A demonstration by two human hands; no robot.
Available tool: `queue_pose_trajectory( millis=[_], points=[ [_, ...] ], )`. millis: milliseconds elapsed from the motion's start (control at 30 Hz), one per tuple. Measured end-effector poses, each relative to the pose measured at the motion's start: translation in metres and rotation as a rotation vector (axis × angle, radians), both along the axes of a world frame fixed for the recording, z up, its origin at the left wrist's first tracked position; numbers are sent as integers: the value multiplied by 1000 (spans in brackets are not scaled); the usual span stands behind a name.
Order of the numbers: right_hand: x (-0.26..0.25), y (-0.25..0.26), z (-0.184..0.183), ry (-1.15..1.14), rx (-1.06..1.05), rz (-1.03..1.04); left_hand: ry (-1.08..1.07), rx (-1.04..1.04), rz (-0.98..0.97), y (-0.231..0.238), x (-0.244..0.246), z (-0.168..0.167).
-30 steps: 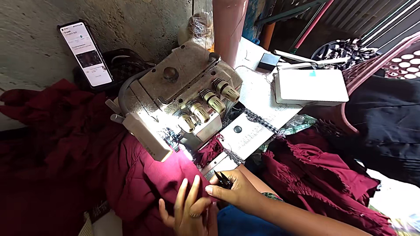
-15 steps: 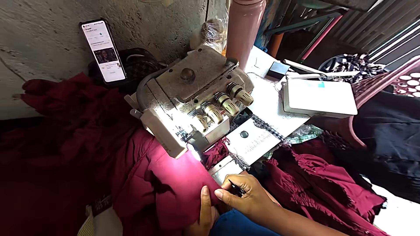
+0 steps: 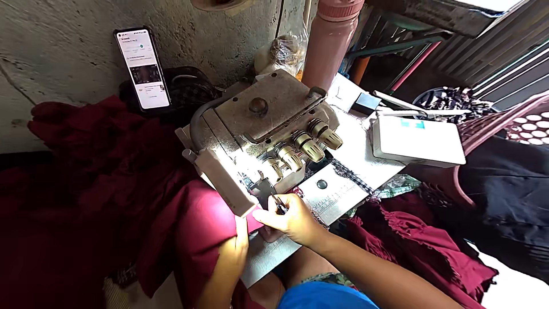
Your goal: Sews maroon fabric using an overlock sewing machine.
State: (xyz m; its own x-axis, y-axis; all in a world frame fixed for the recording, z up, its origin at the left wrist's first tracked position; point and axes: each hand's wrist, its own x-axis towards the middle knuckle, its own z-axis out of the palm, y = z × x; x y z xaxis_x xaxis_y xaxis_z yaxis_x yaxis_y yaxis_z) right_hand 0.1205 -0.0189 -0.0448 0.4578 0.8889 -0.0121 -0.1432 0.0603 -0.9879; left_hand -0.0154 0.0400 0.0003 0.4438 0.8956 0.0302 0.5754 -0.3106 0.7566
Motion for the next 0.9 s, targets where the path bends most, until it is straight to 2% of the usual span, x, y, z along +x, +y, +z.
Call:
queue_pose_trajectory(
  millis=[133, 200, 267, 333, 433, 533, 633, 733, 900],
  points=[
    [-4, 6, 0, -37, 1, -83, 314, 12, -8, 23, 10, 17],
    [-7, 3, -5, -59, 35, -118, 501, -59, -59, 35, 18, 27],
    [-11, -5, -19, -112, 109, -158, 626, -74, -113, 44, 22, 33],
    [-13, -16, -43, -248, 184, -181, 683, -185, -53, 43, 30, 45],
    [-14, -35, -74, -515, 243, -177, 465, -130, 172, 40, 25, 34],
    [-16, -45, -70, -594, 236, -111, 226, 82, 234, 35, 9, 12],
    [-16, -45, -45, -653, 183, -46, 101, 102, 291, 29, -1, 8],
    [-15, -42, -8, -849, 163, -14, 29, 81, 390, 19, -7, 10],
    [-21, -16, 25, -1270, 170, -242, -214, 353, 358, 11, -20, 0]
  ],
)
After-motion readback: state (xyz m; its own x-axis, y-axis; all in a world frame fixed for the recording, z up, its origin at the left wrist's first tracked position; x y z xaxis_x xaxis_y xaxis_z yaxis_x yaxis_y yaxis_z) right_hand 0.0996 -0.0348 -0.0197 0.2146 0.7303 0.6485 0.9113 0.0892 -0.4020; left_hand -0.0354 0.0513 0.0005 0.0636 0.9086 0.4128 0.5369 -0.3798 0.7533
